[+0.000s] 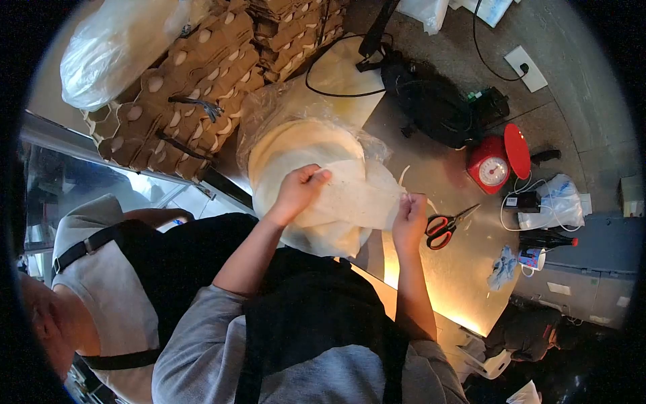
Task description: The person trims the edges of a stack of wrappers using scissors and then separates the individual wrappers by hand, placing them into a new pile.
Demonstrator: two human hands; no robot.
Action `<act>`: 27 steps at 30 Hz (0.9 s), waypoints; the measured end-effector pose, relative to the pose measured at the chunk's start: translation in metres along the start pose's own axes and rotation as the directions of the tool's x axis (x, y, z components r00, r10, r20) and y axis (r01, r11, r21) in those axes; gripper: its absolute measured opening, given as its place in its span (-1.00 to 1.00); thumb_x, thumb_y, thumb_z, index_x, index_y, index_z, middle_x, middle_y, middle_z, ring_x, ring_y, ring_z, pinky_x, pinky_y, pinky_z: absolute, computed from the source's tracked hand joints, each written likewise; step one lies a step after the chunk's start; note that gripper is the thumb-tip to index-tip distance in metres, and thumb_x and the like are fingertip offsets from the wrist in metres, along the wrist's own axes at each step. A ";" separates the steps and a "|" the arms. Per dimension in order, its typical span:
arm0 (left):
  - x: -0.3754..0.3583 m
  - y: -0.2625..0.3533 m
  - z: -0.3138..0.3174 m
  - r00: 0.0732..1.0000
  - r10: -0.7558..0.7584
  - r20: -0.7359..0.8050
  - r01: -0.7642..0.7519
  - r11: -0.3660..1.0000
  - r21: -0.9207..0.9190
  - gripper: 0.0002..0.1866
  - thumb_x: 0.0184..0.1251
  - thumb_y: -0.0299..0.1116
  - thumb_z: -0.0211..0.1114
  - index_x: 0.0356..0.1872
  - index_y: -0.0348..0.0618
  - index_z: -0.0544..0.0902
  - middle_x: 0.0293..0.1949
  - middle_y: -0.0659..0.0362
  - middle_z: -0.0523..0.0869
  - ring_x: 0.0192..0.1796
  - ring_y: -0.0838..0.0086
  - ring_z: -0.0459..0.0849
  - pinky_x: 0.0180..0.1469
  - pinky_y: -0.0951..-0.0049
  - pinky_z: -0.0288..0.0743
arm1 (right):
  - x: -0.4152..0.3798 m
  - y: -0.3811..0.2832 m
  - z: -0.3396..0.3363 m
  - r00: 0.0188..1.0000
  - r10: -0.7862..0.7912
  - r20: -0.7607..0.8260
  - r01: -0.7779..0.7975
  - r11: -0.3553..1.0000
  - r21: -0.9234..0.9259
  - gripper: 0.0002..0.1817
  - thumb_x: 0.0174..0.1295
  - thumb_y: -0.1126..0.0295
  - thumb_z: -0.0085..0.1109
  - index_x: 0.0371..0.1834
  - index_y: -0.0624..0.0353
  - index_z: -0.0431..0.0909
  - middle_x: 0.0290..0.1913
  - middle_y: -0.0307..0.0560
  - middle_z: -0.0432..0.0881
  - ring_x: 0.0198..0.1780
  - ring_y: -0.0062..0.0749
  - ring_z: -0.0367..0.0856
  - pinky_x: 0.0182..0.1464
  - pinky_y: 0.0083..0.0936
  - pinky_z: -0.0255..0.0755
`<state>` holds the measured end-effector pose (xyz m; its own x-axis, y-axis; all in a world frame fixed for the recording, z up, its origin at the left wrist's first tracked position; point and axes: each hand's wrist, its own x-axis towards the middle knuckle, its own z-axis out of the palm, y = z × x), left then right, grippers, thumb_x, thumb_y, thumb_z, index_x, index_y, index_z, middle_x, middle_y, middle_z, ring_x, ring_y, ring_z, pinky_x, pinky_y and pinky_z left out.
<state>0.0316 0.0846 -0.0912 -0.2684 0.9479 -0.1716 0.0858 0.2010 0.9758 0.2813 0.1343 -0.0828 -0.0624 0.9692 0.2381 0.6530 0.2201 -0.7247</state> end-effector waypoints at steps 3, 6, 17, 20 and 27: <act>0.003 -0.004 -0.013 0.998 -0.058 -0.037 0.055 0.996 -0.072 -0.70 0.33 -0.14 0.20 -0.38 -0.20 0.63 -0.62 0.23 0.52 -0.51 0.58 0.45 -0.40 0.50 0.35 | 0.006 0.017 -0.011 0.996 0.090 0.019 -0.092 0.989 0.113 -0.84 0.39 0.38 0.03 -0.29 0.20 0.32 -0.45 -0.27 0.42 -0.41 -0.66 0.31 -0.35 -0.63 0.26; 0.007 -0.005 -0.021 0.994 -0.059 -0.092 0.042 0.982 -0.183 -0.71 0.34 -0.18 0.21 -0.41 -0.21 0.64 -0.62 0.33 0.50 -0.49 0.68 0.41 -0.40 0.55 0.32 | 0.010 0.025 -0.016 0.996 0.007 -0.093 0.012 0.978 0.207 -0.84 0.38 0.38 0.04 -0.29 0.20 0.33 -0.48 -0.30 0.37 -0.42 -0.68 0.28 -0.37 -0.65 0.23; 0.024 -0.035 -0.032 0.970 -0.137 -0.201 0.050 0.920 -0.388 -0.73 0.38 -0.21 0.18 -0.47 -0.16 0.57 -0.61 0.44 0.36 -0.53 0.74 0.26 -0.48 0.63 0.17 | 0.026 0.083 -0.072 0.961 0.145 -0.235 -0.098 0.975 0.201 -0.84 0.36 0.35 0.09 -0.32 0.13 0.36 -0.47 -0.34 0.37 -0.40 -0.68 0.30 -0.32 -0.65 0.24; 0.024 -0.034 -0.035 0.961 -0.146 -0.235 0.066 0.946 -0.319 -0.71 0.41 -0.23 0.15 -0.49 -0.17 0.53 -0.60 0.43 0.36 -0.53 0.73 0.26 -0.48 0.62 0.18 | 0.031 0.088 -0.099 0.935 0.176 -0.307 -0.135 0.979 0.151 -0.82 0.36 0.31 0.09 -0.34 0.11 0.37 -0.49 -0.41 0.29 -0.44 -0.72 0.19 -0.41 -0.68 0.12; 0.059 -0.085 -0.044 0.892 -0.184 -0.412 -0.084 0.830 -0.552 -0.68 0.40 -0.19 0.14 -0.41 -0.28 0.52 -0.49 0.23 0.50 -0.41 0.49 0.45 -0.29 0.43 0.37 | 0.047 0.055 -0.171 0.803 0.465 -0.371 -0.265 0.838 0.478 -0.84 0.34 0.30 0.07 -0.39 0.04 0.38 -0.50 -0.43 0.29 -0.47 -0.73 0.22 -0.44 -0.70 0.13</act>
<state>-0.0339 0.1130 -0.1782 -0.6508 0.7071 -0.2766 -0.4357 -0.0494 0.8987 0.4432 0.1727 -0.0010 0.5340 0.8402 0.0942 0.2032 -0.0193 -0.9790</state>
